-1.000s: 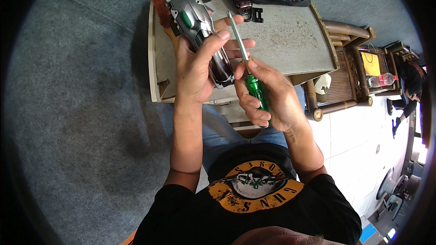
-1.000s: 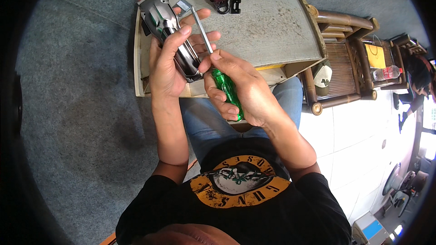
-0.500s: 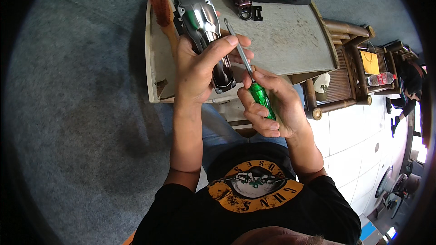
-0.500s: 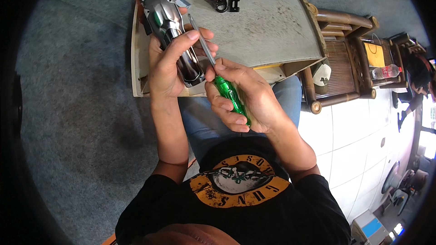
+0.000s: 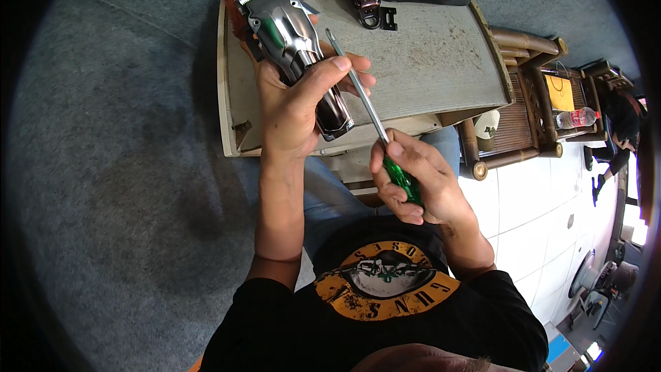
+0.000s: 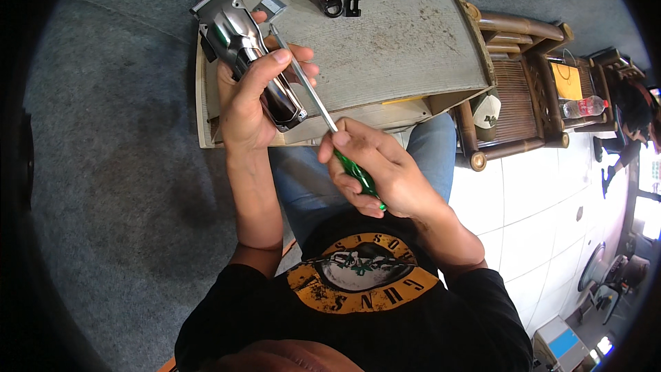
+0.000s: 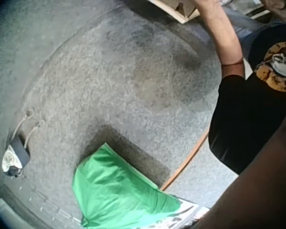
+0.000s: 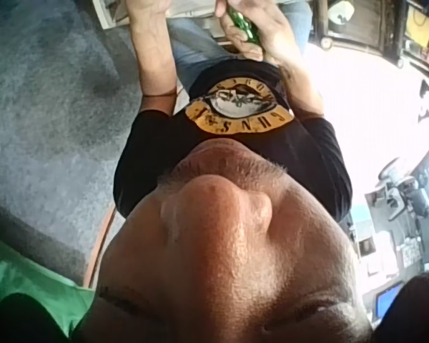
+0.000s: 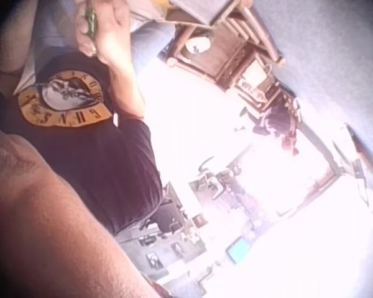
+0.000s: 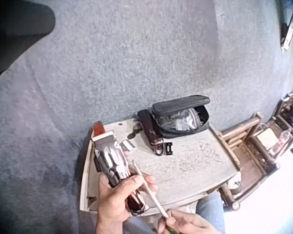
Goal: The person unscrews a screw from a pair of hair clippers using a screwdriver and then removes the metal blade assembly from the plastic housing.
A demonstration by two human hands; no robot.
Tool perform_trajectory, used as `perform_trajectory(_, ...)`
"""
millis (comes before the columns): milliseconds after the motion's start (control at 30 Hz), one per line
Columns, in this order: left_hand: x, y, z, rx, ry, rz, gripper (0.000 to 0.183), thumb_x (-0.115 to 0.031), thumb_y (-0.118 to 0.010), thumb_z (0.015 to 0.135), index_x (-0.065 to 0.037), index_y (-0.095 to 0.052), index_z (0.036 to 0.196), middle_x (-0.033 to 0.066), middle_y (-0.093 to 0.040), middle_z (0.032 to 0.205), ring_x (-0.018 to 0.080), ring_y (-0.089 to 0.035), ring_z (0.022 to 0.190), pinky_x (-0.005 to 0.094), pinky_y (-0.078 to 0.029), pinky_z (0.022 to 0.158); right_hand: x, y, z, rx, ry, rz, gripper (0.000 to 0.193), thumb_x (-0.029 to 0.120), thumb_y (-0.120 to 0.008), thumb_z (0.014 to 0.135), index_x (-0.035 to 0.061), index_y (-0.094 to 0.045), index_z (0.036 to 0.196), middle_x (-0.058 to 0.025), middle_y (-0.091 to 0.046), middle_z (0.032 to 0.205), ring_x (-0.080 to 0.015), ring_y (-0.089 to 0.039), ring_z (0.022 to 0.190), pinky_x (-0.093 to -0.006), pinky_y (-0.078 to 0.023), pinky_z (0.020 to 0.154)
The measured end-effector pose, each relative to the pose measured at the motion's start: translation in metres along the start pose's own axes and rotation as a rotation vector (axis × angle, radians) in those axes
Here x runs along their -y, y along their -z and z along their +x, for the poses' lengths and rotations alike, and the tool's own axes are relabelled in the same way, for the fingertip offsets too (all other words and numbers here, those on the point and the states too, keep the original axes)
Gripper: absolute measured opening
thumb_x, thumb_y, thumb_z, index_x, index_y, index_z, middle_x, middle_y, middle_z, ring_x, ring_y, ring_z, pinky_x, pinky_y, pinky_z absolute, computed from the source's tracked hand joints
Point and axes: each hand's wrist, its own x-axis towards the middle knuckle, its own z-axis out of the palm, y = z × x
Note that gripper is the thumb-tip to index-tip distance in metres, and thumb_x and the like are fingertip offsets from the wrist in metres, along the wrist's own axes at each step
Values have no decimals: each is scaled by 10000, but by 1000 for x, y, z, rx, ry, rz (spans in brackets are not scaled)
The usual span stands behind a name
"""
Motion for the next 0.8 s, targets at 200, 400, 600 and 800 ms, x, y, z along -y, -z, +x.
perform_trajectory(200, 1, -5, 0, -65, -10, -11, 532, -18, -643, 943, -39, -434, 1432, 238, -738, 953, 284, -760, 799, 419, -648, 714, -11, 28, -19, 53, -32, -78, 364, 310, -411, 1141, -24, -549, 1108, -21, -437, 656, -60, -355, 403, -211, -287, 364)
perform_trajectory(400, 2, -4, 5, -147, -76, -12, 502, -50, -677, 934, -47, -454, 1383, 244, -742, 967, 258, -764, 800, 372, -651, 708, -19, 48, -32, 217, -95, -211, 431, 338, -477, 1124, -46, -590, 965, -75, -504, 678, -83, -412, 450, -216, -320, 365)
perform_trajectory(600, -1, -4, 3, -104, -4, 6, 514, -66, -676, 937, -44, -458, 1403, 233, -746, 974, 256, -764, 804, 374, -653, 712, -8, 27, -23, -212, 234, -462, 333, 293, -572, 1101, -14, -672, 1019, -15, -604, 768, -34, -467, 538, -217, -337, 446)
perform_trajectory(800, -1, -3, 2, -101, 5, 21, 516, -72, -669, 937, -31, -466, 1410, 222, -745, 965, 240, -759, 787, 364, -656, 702, 4, -4, 5, -258, 227, -665, 244, 226, -762, 988, 8, -707, 1082, 73, -520, 659, -6, -412, 596, -233, -286, 512)
